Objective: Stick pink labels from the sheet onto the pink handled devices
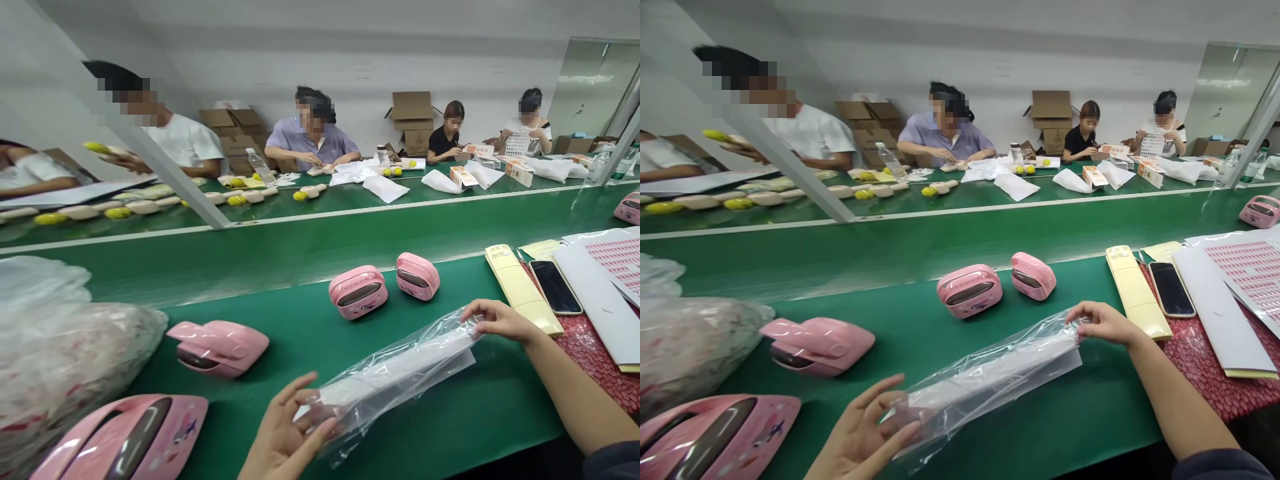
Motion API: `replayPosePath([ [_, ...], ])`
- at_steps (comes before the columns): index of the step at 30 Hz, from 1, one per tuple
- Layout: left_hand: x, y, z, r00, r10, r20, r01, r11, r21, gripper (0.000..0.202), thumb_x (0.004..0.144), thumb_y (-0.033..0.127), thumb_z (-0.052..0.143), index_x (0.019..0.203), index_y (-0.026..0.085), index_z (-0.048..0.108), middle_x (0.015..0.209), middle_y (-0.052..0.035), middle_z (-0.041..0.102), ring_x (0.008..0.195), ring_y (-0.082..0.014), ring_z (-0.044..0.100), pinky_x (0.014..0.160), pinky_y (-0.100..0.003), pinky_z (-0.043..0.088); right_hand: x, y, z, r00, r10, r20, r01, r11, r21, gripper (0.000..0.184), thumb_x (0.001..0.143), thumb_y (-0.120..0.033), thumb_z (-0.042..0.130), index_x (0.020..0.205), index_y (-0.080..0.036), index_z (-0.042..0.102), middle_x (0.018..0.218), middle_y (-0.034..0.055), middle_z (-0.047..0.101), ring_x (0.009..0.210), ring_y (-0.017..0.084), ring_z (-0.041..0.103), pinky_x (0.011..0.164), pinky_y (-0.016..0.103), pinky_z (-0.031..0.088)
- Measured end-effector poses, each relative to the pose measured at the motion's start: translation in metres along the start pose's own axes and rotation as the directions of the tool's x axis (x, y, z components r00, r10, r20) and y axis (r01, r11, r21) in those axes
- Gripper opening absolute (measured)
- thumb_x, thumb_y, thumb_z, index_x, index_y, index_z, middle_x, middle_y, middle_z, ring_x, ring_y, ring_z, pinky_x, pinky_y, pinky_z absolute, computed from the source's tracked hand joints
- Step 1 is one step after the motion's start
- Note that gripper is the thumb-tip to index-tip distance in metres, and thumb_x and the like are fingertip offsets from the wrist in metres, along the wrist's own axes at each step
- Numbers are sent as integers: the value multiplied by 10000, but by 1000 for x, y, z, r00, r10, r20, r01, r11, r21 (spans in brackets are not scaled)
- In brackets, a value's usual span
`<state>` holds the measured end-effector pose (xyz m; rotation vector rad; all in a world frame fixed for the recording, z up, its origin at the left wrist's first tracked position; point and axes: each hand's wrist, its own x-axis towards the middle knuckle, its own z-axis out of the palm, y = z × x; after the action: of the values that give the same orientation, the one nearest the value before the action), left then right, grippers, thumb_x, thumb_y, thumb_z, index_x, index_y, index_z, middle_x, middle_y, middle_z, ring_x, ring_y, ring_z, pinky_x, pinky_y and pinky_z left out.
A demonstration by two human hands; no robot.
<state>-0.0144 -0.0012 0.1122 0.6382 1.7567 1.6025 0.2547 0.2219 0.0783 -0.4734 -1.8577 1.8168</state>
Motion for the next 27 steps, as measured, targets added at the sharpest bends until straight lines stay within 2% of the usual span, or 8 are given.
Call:
replayPosePath([
  [2,3,1,-3,998,-66,-8,66,997,-26,893,432,369,836,1238,347,455,893,27,678,836,-234,652,692,-294,547,2,2,6,995,82,-57,-82,997,12,698,658,-343,751,1278,-229,452,1087,68,609,728,117,586,698,284,508],
  [4,7,1,-9,984,-168,52,168,986,13,826,433,386,834,1194,273,534,1001,-33,698,1016,-281,606,796,-310,529,4,3,10,984,136,-112,-129,989,70,795,637,-320,766,1324,-239,375,1124,78,602,709,102,590,714,289,518],
  [8,7,0,-9,968,-211,135,207,977,42,489,432,550,788,752,189,707,943,-81,723,1049,-318,587,832,-313,523,7,4,16,959,200,-203,-167,971,170,411,585,-320,782,935,-161,637,941,69,672,777,149,635,729,297,529],
  [12,-2,4,10,984,-176,-4,175,980,-96,509,416,602,770,717,219,620,870,-18,734,706,-260,686,597,-317,575,7,6,22,955,141,-260,-121,988,91,244,661,-348,692,815,-161,674,721,17,658,604,132,639,559,250,530],
  [16,-3,6,16,990,-67,-125,55,993,-103,506,406,559,794,726,236,574,678,34,707,409,-156,588,380,-242,499,3,7,22,961,87,-262,-93,996,-11,209,759,-300,560,895,-194,679,754,8,661,410,77,563,375,195,442],
  [20,7,10,6,984,-121,-128,97,978,-182,415,256,406,866,529,221,614,681,20,706,526,-147,617,479,-199,532,1,3,15,950,-174,-258,164,985,-62,223,719,-135,535,769,-237,727,854,15,656,627,110,624,521,218,514],
  [23,11,16,4,963,-221,-157,159,929,-335,397,153,346,860,411,206,594,751,-20,724,696,-190,647,541,-175,536,-2,0,11,934,-286,-214,266,957,-120,322,696,-30,494,626,-246,721,910,17,650,811,132,631,678,240,528],
  [27,7,19,7,940,-320,-117,234,856,-462,541,266,472,828,746,250,717,873,-23,720,726,-189,642,551,-201,543,-6,-3,12,949,-294,-116,273,947,-169,363,705,8,456,664,-236,722,1084,23,615,725,95,631,725,267,527],
])
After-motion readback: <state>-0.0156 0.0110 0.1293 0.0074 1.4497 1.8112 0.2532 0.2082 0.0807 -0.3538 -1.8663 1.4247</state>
